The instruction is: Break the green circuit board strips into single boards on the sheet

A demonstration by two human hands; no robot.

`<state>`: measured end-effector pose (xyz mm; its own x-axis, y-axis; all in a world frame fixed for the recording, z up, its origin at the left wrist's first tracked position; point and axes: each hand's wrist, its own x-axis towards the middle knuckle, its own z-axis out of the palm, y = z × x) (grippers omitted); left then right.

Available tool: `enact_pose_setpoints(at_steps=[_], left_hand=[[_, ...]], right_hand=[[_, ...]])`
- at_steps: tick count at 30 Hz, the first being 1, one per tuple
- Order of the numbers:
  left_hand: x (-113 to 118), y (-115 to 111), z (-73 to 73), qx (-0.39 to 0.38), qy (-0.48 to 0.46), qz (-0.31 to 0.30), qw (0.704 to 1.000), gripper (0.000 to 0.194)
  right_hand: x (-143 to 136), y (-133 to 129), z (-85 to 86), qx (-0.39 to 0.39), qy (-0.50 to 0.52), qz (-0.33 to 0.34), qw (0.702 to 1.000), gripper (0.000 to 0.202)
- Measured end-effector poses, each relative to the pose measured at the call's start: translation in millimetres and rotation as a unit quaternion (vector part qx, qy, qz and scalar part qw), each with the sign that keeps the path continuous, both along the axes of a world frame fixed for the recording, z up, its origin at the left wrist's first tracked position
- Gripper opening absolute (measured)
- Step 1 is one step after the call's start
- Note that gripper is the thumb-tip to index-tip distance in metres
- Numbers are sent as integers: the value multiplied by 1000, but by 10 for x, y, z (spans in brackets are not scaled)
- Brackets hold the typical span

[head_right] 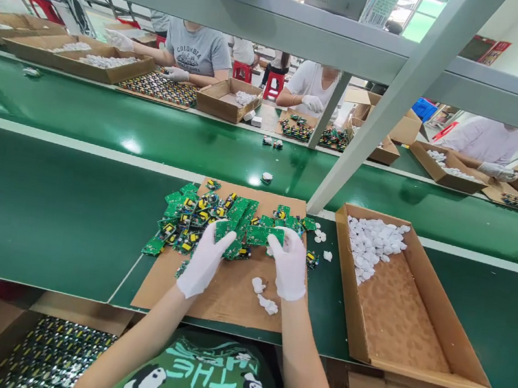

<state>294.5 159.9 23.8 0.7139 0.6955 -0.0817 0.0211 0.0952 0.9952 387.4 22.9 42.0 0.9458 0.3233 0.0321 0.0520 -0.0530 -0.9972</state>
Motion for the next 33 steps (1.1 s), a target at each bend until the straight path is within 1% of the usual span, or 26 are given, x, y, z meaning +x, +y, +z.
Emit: enact_pose_setpoints(at_steps=[4, 6, 8, 10, 12, 14, 16, 17, 19, 21, 24, 29, 31, 33], left_hand=[[231, -103, -72, 52, 12, -7, 999, 51], [300, -144, -114, 78, 9, -4, 997, 52], [312, -161, -129, 97, 1, 7, 995, 47], [284, -157, -105, 103, -7, 18, 995, 40], [245, -142, -49, 95, -12, 22, 995, 37], [217, -133, 17, 79, -16, 13, 997, 44], [202, -133, 71, 67, -21, -9, 997, 54], [196, -136, 90, 65, -24, -23, 997, 55], [182, -141, 113, 69, -28, -51, 996, 48], [166, -138, 122, 81, -30, -70, 994, 38], [149, -119, 122, 110, -29, -68, 991, 33], [156, -101, 114, 152, -22, -45, 987, 34], [151, -113, 119, 163, -17, -39, 986, 34], [132, -131, 131, 175, -12, -30, 984, 33]], right_hand=[[3, -118, 19, 45, 19, -32, 998, 37], [14, -166, 4, 49, 14, -45, 998, 39], [19, -197, -21, 37, 12, -48, 998, 41], [14, -206, -50, 24, 13, -34, 999, 40], [-4, -190, -75, 21, 23, -11, 999, 39], [-33, -152, -87, 22, 34, 10, 999, 42], [-66, -101, -87, 25, 42, 35, 998, 47], [-82, -76, -83, 25, 42, 49, 998, 48], [-109, -33, -72, 19, 32, 72, 997, 45], [-130, -6, -61, 11, 14, 76, 997, 39], [-166, 8, -56, 5, -5, 54, 999, 33], [-260, 30, -74, -9, -29, 2, 1000, 33], [-274, 37, -92, -37, -67, -24, 997, 31], [-239, 25, -117, -86, -140, -62, 984, 29]])
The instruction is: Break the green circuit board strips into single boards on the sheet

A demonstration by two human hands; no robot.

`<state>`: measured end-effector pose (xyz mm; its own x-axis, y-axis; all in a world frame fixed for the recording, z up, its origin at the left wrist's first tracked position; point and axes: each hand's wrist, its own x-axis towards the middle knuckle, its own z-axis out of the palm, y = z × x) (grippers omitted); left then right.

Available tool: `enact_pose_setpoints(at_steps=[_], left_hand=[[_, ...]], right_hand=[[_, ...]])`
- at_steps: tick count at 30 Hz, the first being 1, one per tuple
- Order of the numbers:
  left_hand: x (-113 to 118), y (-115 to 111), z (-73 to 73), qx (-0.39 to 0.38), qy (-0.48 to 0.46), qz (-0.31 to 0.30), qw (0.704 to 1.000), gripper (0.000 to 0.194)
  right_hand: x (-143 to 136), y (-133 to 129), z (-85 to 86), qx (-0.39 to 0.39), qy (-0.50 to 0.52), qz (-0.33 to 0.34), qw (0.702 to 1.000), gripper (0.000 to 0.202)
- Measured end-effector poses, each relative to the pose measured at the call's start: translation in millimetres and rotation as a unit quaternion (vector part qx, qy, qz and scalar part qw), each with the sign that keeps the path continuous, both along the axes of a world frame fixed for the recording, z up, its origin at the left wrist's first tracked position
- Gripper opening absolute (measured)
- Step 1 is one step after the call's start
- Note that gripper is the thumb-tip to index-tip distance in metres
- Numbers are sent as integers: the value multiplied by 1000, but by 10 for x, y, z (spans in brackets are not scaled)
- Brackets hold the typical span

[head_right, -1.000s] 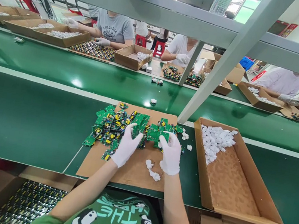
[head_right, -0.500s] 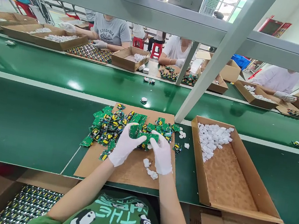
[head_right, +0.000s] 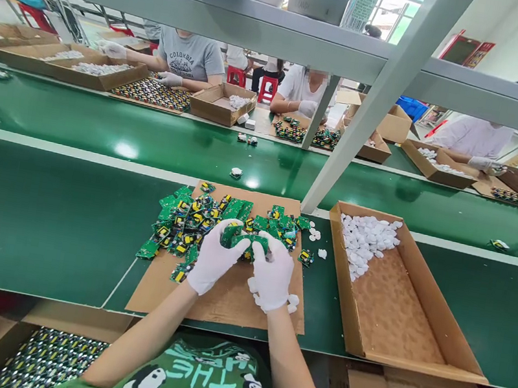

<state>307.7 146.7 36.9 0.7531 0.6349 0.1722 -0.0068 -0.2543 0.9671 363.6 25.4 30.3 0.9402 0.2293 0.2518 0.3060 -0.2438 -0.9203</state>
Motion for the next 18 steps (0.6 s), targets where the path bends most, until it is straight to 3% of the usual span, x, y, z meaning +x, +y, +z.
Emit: enact_pose_setpoints(at_steps=[3, 6, 12, 15, 18], left_hand=[[-21, -21, 11, 17, 10, 20, 1000, 33], [39, -13, -16, 20, 36, 28, 999, 37], [294, 71, -121, 31, 65, 35, 997, 55], [286, 120, -101, 32, 51, 39, 997, 51], [210, 135, -33, 7, 37, -1, 999, 49]], right_hand=[[143, -58, -44, -54, -76, -62, 994, 31], [303, -107, -69, -74, -58, -75, 993, 38], [349, -62, -82, -131, -104, 52, 985, 53], [305, -70, -49, -132, -134, 86, 978, 48], [299, -61, 14, -125, -129, 139, 974, 46]])
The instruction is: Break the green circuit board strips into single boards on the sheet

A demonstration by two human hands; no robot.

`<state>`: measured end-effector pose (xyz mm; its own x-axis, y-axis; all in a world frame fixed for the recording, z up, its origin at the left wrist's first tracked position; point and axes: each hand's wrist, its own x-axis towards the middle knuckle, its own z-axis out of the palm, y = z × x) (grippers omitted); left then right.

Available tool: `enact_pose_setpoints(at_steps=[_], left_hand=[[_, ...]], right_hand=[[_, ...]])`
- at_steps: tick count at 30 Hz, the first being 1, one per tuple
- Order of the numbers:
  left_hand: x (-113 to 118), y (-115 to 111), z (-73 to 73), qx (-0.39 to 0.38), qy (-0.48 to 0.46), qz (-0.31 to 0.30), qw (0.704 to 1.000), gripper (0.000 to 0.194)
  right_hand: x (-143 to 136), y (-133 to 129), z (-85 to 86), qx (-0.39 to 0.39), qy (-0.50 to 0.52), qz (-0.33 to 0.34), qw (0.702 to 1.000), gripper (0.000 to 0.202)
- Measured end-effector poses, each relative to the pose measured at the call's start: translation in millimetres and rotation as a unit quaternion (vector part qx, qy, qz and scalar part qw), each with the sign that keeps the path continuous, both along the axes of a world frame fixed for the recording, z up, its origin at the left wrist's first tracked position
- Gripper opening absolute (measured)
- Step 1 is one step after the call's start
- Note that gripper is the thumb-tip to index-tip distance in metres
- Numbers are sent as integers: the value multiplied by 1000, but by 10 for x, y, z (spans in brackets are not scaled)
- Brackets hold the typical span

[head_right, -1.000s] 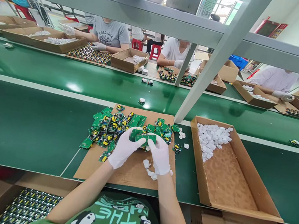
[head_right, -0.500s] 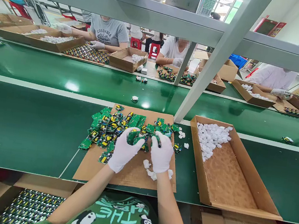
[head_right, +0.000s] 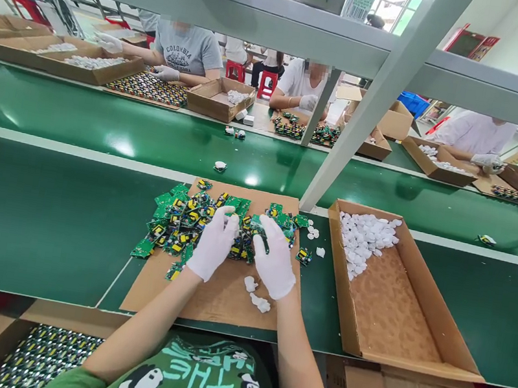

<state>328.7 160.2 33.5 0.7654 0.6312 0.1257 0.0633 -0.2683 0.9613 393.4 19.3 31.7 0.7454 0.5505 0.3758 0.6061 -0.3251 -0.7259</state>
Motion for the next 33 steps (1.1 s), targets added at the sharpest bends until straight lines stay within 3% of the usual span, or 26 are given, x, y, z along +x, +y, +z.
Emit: enact_pose_setpoints(at_steps=[4, 8, 10, 14, 18, 21, 24, 28, 31, 33], left_hand=[[-66, -11, 76, -41, -17, -54, 998, 60], [-124, 49, 111, -65, -23, -87, 994, 61], [-178, 86, 122, -47, -13, -122, 991, 56], [-265, 40, 91, 18, 46, -192, 980, 37], [-238, -124, 12, 62, 77, -139, 985, 21], [-190, -209, -17, 116, 100, -71, 986, 17], [-163, -247, -29, 168, 118, -36, 978, 15], [-132, -259, -47, 220, 141, -17, 965, 25], [-106, -228, -26, 276, 149, 2, 950, 48], [-119, -181, 11, 330, 150, 15, 932, 58]], right_hand=[[36, 95, 47, 4, 23, 77, 997, 47], [52, 114, 74, 3, 58, 50, 997, 25], [51, 57, 98, 42, 98, 28, 994, 19], [55, -100, 107, 128, 210, 23, 969, 32], [33, -150, 21, 83, 207, 21, 975, 34], [-22, -80, -67, 26, 80, -81, 993, 32], [-43, 9, -144, -22, -59, -160, 985, 34], [44, 54, -210, -48, -81, -150, 984, 33], [91, 62, -122, -116, -101, -142, 978, 45], [48, 70, 88, -177, -122, -152, 965, 49]])
